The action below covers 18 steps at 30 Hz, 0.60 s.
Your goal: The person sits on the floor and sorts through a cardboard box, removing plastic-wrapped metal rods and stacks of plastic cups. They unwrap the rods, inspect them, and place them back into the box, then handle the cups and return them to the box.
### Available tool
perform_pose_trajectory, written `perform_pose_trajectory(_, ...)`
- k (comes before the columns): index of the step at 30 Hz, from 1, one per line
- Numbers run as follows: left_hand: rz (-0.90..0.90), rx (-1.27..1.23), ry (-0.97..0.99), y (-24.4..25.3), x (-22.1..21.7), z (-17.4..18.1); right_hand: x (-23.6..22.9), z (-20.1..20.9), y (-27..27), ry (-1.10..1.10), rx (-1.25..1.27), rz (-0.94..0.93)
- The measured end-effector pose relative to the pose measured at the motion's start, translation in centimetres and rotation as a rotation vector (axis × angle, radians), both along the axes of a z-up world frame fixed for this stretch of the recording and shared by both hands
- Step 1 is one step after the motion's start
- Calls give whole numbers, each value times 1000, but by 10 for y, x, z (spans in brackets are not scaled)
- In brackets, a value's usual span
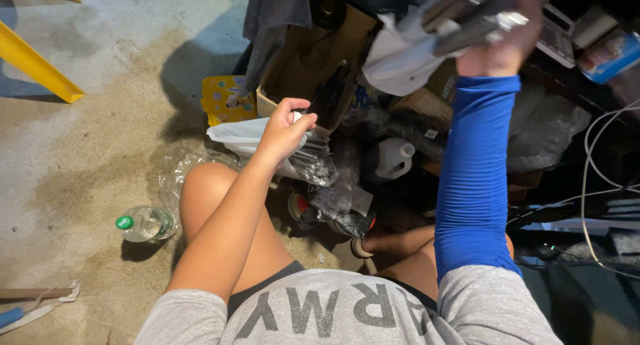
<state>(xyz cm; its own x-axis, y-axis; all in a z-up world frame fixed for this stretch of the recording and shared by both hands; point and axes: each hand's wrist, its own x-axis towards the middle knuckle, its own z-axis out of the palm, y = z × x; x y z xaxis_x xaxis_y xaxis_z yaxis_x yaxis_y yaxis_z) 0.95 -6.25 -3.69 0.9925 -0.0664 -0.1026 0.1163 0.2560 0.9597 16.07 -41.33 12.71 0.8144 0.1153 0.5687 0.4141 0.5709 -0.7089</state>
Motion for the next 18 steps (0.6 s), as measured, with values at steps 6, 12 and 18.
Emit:
perform_pose_trajectory(6, -35, 14, -24, -7, 3, -12, 20, -27, -48, 163, 66, -380)
perform_pose_trajectory(12, -78, 168, -125, -48, -11, -8, -51, -87, -41, 493, 166, -630)
perform_pose_trajectory(18, -267, -60, 63, -83, -28, 4, -153, -128, 67, 339, -10, -510)
